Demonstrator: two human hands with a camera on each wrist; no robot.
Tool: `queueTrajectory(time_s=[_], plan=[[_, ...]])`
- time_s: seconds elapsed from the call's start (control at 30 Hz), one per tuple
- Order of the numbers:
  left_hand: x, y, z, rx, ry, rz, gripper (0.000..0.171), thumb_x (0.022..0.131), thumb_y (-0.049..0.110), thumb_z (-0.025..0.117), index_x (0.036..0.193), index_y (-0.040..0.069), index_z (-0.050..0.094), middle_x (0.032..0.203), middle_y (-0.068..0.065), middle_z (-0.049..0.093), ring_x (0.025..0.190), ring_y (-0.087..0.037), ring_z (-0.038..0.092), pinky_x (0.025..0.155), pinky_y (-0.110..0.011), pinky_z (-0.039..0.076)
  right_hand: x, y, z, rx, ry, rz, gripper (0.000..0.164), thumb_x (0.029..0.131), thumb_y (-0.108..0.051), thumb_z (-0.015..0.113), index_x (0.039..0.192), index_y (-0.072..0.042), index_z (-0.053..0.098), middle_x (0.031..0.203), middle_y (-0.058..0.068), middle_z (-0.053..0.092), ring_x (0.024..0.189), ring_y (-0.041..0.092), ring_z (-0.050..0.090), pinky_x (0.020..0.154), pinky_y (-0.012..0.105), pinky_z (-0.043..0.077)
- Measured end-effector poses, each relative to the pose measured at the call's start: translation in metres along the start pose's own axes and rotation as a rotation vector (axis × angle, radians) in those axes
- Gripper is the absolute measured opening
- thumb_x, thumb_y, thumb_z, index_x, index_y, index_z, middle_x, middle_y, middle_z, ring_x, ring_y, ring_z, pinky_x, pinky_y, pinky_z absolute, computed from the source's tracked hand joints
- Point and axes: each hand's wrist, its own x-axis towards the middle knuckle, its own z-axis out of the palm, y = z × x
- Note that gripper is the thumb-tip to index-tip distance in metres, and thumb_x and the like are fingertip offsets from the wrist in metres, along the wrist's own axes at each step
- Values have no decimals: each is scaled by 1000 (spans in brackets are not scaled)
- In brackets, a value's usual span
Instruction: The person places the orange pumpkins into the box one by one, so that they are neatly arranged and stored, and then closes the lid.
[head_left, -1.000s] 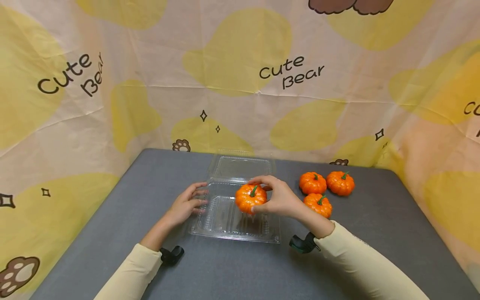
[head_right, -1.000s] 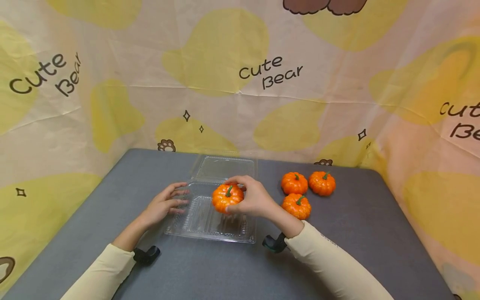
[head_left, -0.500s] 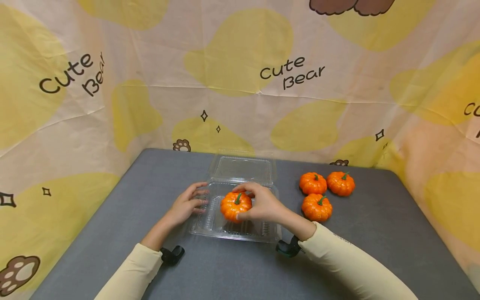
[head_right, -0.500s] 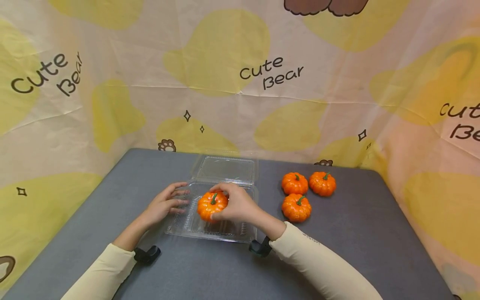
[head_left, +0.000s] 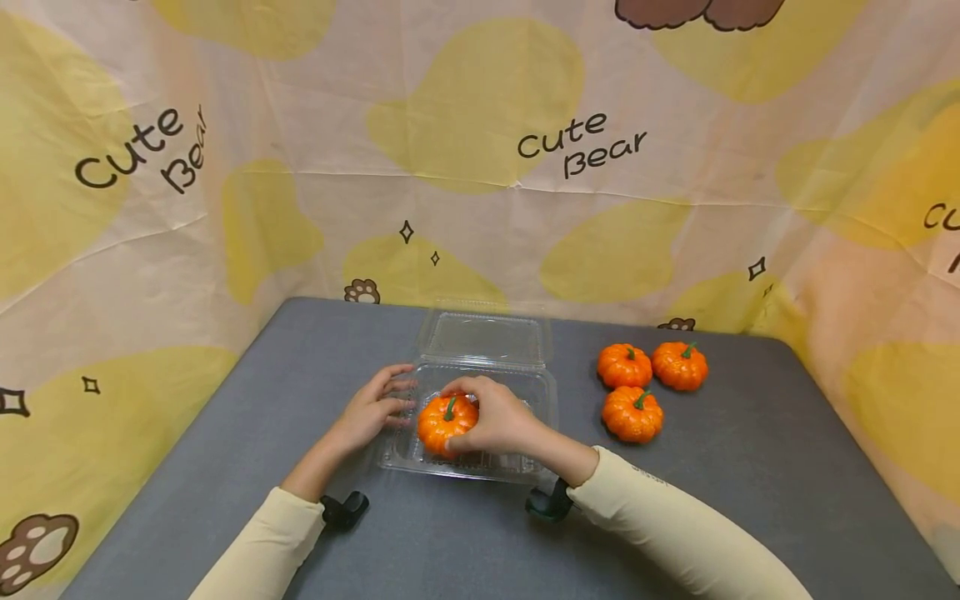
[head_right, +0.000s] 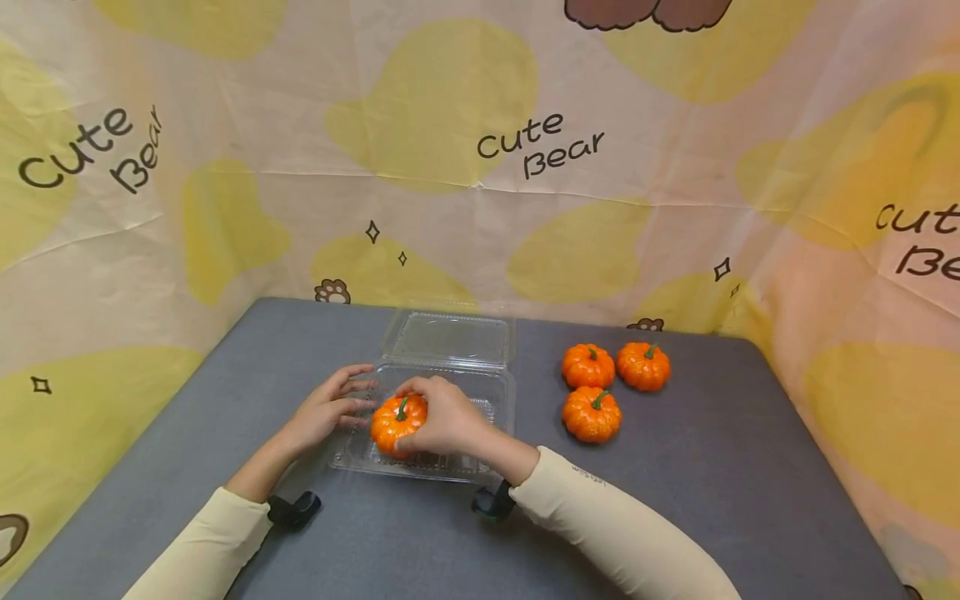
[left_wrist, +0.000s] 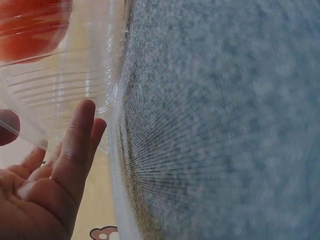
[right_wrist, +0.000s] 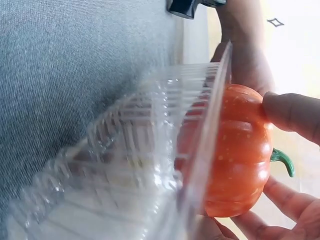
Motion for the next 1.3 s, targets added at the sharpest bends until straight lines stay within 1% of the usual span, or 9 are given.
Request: queueTrajectory(time_s=[0.13, 0.4, 0.6, 0.87, 1.1, 1.3], plan=[[0, -1, -1, 7, 1, -3, 54, 92, 1, 46, 144, 3, 33, 141, -34, 42, 115, -46, 56, 81, -44, 58, 2, -1, 5, -9, -17, -4, 56, 64, -21, 83, 117, -17, 64, 114, 5, 63, 98, 20, 56, 75, 30, 53], [0, -2, -1, 13, 5, -12, 54, 92, 1, 46, 145, 3, 32, 141, -34, 43, 115, -45, 56, 82, -43, 58, 5, 0, 14, 3, -40, 23, 56, 67, -25, 80, 119, -17, 63, 113, 6, 61, 94, 18, 56, 72, 26, 53], [0, -1, -1, 26, 9, -14, 55, 92, 1, 46, 145, 4, 32, 140, -33, 44, 114, -45, 58, 82, -43, 58, 7, -1, 17, -5, -39, 27, 56, 67, -24, 81, 120, -17, 63, 114, 7, 61, 94, 18, 57, 73, 26, 52], [0, 4, 1, 37, 13, -43, 57, 92, 0, 45, 147, 6, 30, 141, -31, 44, 118, -45, 56, 83, -43, 58, 7, -3, 19, -25, -53, 38, 57, 67, -25, 80, 121, -17, 62, 114, 7, 60, 94, 17, 56, 73, 27, 51], [0, 3, 1, 43, 20, -36, 56, 92, 1, 46, 146, 5, 31, 140, -32, 46, 114, -43, 58, 81, -42, 59, 9, 0, 23, -59, -65, 31, 57, 67, -24, 81, 120, -16, 62, 113, 6, 61, 92, 17, 56, 74, 26, 50], [0, 1, 2, 48, 26, -31, 55, 92, 2, 47, 145, 5, 32, 138, -32, 47, 111, -41, 60, 79, -40, 59, 9, 1, 25, -56, -71, 31, 57, 66, -21, 81, 119, -14, 61, 111, 6, 61, 92, 16, 55, 74, 25, 50]])
